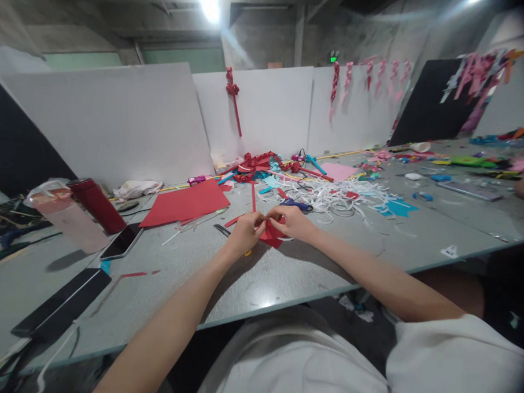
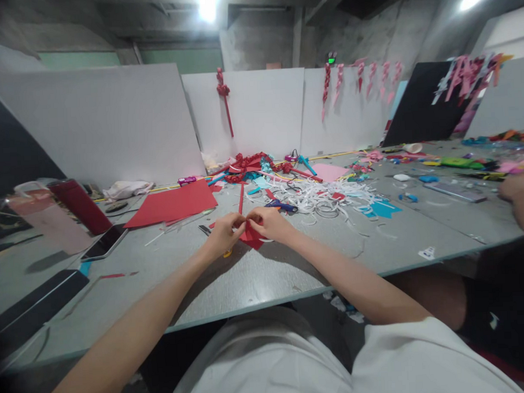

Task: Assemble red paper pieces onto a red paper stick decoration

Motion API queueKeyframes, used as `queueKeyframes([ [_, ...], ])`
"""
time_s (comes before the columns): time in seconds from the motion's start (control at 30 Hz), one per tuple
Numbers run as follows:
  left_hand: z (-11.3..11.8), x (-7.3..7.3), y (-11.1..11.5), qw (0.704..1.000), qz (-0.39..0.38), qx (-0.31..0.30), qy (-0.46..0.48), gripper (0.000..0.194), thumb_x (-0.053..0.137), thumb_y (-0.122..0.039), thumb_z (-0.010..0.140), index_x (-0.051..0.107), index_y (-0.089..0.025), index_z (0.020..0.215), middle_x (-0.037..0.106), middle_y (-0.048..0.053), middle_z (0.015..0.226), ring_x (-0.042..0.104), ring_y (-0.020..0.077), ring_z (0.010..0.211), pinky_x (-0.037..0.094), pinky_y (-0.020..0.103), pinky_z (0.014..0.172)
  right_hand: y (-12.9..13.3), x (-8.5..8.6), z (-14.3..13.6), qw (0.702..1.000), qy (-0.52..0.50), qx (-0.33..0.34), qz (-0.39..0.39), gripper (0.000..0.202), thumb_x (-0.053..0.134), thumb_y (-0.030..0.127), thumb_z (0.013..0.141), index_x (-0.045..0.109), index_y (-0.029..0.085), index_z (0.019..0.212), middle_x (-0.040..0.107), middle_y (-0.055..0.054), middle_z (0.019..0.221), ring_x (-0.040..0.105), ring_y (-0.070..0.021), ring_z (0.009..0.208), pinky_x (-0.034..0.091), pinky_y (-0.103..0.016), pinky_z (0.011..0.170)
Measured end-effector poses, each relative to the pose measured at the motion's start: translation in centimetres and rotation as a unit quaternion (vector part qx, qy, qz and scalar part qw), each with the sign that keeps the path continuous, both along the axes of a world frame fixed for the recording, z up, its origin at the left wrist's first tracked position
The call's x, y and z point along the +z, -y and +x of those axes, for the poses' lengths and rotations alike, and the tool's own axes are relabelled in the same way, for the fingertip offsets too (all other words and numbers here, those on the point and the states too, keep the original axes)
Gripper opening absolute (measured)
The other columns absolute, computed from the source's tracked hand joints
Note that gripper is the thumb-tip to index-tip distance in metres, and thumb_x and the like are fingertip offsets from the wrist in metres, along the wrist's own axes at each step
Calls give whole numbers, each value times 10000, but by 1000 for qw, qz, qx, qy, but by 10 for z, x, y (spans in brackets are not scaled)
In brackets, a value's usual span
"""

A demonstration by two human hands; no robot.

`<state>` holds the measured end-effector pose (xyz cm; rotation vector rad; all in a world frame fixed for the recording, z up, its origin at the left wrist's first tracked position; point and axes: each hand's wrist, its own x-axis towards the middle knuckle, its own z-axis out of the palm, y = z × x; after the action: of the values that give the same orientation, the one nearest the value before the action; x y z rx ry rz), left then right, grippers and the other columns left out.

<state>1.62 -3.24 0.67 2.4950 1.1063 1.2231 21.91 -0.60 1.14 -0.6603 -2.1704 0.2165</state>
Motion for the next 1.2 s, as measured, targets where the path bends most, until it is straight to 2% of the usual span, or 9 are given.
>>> queueKeyframes([
  [0.47, 1, 3, 1, 1000, 7, -7, 5, 97, 554, -162, 932, 646, -171, 904, 660, 17, 820, 584, 142, 743, 422, 271, 708, 0, -1, 1, 1000, 17, -10, 8, 128, 576, 221, 940, 697, 179, 944, 714, -44, 837, 634, -157, 732, 484, -277, 705],
  [0.7, 0, 2, 1, 1000, 1, -3, -6, 90, 563, -172, 924, 652, -173, 911, 645, 15, 818, 585, 145, 748, 416, 273, 711, -3, -3, 1, 999, 35, -22, 26, 101, 607, 175, 902, 691, 176, 958, 713, -46, 859, 635, -162, 750, 480, -282, 727],
  [1.2, -1, 2, 0, 1000, -3, -5, -4, 97, 553, -169, 920, 650, -173, 917, 646, 19, 815, 586, 148, 746, 427, 274, 709, -7, -5, 3, 999, 38, -4, 11, 137, 580, 200, 930, 705, 182, 982, 716, -52, 860, 634, -164, 751, 482, -284, 724],
])
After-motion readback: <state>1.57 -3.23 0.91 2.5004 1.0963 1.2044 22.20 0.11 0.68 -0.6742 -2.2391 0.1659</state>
